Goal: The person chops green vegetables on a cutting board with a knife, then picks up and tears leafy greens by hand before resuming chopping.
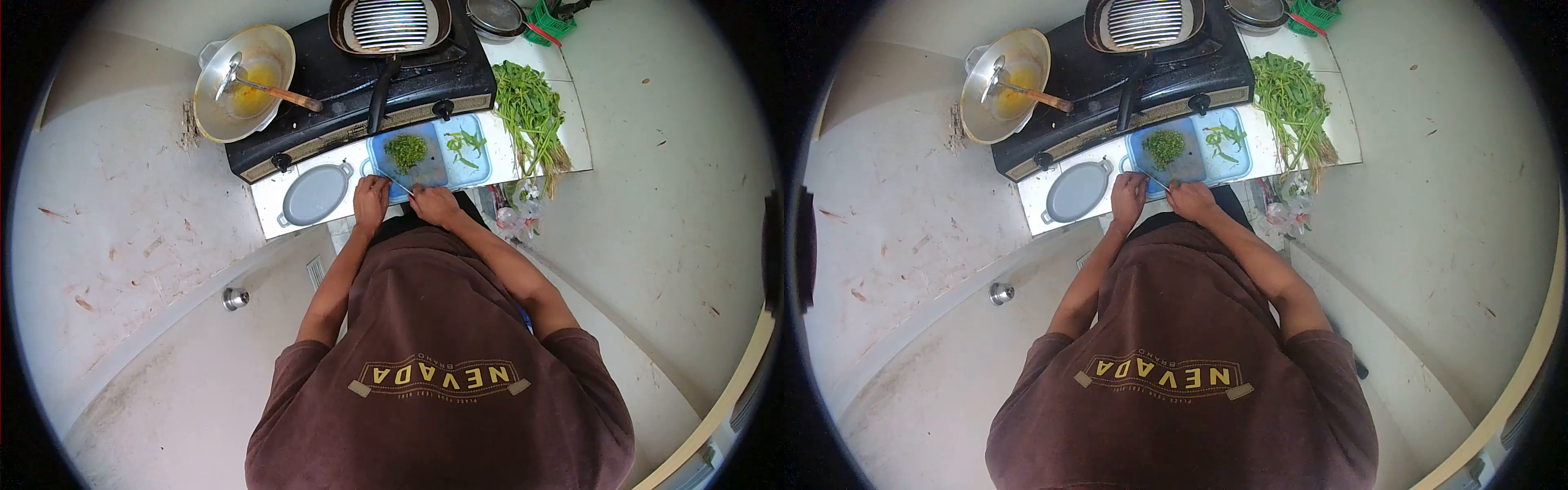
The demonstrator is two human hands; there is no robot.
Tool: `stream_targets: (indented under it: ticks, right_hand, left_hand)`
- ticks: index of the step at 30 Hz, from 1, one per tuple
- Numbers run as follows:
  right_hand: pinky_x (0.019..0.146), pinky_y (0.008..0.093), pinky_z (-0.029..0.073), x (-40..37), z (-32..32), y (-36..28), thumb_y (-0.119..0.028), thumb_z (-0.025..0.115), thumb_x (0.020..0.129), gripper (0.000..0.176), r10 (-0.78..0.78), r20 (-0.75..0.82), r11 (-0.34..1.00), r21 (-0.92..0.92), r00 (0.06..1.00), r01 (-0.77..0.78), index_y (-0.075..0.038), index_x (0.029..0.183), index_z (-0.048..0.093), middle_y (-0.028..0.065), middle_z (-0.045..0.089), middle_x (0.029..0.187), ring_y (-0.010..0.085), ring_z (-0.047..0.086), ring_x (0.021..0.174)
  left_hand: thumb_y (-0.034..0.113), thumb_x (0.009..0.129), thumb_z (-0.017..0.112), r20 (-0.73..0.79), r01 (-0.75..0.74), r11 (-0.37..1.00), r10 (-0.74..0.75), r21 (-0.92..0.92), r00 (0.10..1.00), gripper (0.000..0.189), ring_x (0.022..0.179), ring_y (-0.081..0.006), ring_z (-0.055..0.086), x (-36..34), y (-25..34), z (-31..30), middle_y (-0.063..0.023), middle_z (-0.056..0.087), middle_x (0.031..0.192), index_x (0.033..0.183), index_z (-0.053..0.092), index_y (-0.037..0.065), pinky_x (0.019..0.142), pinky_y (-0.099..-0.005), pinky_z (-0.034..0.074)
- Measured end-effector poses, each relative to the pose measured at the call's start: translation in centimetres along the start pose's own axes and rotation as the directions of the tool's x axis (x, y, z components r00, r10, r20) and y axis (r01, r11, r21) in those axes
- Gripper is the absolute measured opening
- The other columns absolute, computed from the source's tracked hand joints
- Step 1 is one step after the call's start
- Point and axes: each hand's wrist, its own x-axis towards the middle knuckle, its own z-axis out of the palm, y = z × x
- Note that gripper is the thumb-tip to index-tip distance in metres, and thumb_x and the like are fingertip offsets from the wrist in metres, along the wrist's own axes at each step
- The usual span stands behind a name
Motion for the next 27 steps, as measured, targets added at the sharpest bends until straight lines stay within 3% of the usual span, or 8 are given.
stream_targets:
  ticks: [2, 8, 11, 16, 27]
  right_hand:
    - [0.072, 0.054, 0.057, 0.4, -0.4, -0.4, -0.034, 0.049, 0.102, 0.039, 0.034, 0.078, 0.999, -0.004, 0.996, -0.033, 0.003, 0.102, 0.061, 0.0235, 0.072, 0.079, 0.0424, 0.072, 0.076]
    - [0.074, 0.0527, 0.057, 1.0, -0.3, -0.4, -0.034, 0.048, 0.103, 0.039, 0.039, 0.068, 0.999, 0.015, 0.997, -0.04, 0.003, 0.102, 0.06, 0.0243, 0.072, 0.081, 0.0432, 0.072, 0.078]
    - [0.066, 0.0522, 0.057, 0.3, 0.3, 0.2, -0.034, 0.05, 0.102, 0.038, 0.033, -0.012, 0.999, 0.014, 0.999, -0.032, 0.002, 0.097, 0.061, 0.0238, 0.071, 0.074, 0.043, 0.071, 0.071]
    - [0.066, 0.0521, 0.057, 0.4, -0.3, 0.1, -0.035, 0.05, 0.102, 0.039, 0.021, -0.005, 1.0, 0.011, 1.0, -0.021, 0.001, 0.097, 0.061, 0.0245, 0.07, 0.074, 0.0427, 0.071, 0.071]
    - [0.066, 0.0524, 0.056, 1.1, 0.4, -0.3, -0.035, 0.05, 0.102, 0.039, 0.0, 0.0, 1.0, -0.007, 1.0, 0.0, 0.002, 0.097, 0.061, 0.0232, 0.07, 0.074, 0.0423, 0.071, 0.07]
  left_hand:
    - [0.006, 0.086, 0.071, 0.0, -0.003, 1.0, 0.003, -0.003, 1.0, 0.009, 0.089, -0.0315, 0.062, 0.0, 0.1, 0.0, -0.0104, 0.067, 0.092, 0.095, 0.075, 0.005, 0.081, -0.0425, 0.05]
    - [0.005, 0.087, 0.07, -0.025, 0.001, 0.999, -0.002, -0.035, 1.0, 0.01, 0.088, -0.0315, 0.062, -0.2, 0.0, 0.0, -0.01, 0.066, 0.09, 0.095, 0.075, 0.005, 0.081, -0.0424, 0.049]
    - [0.005, 0.087, 0.069, -0.004, 0.035, 0.997, -0.036, -0.063, 0.999, 0.01, 0.088, -0.0317, 0.062, -0.2, -0.1, 0.1, -0.0104, 0.066, 0.089, 0.095, 0.075, 0.005, 0.081, -0.0427, 0.049]
    - [0.006, 0.087, 0.069, 0.026, 0.083, 0.995, -0.082, -0.063, 0.996, 0.008, 0.088, -0.0315, 0.063, -0.1, -0.2, 0.0, -0.0101, 0.067, 0.09, 0.092, 0.075, 0.006, 0.081, -0.0431, 0.05]
    - [0.006, 0.084, 0.072, -0.034, -0.001, 1.0, 0.0, -0.028, 0.999, 0.01, 0.087, -0.0305, 0.064, -0.3, -0.1, 0.0, -0.0089, 0.067, 0.09, 0.093, 0.075, 0.006, 0.08, -0.0423, 0.05]
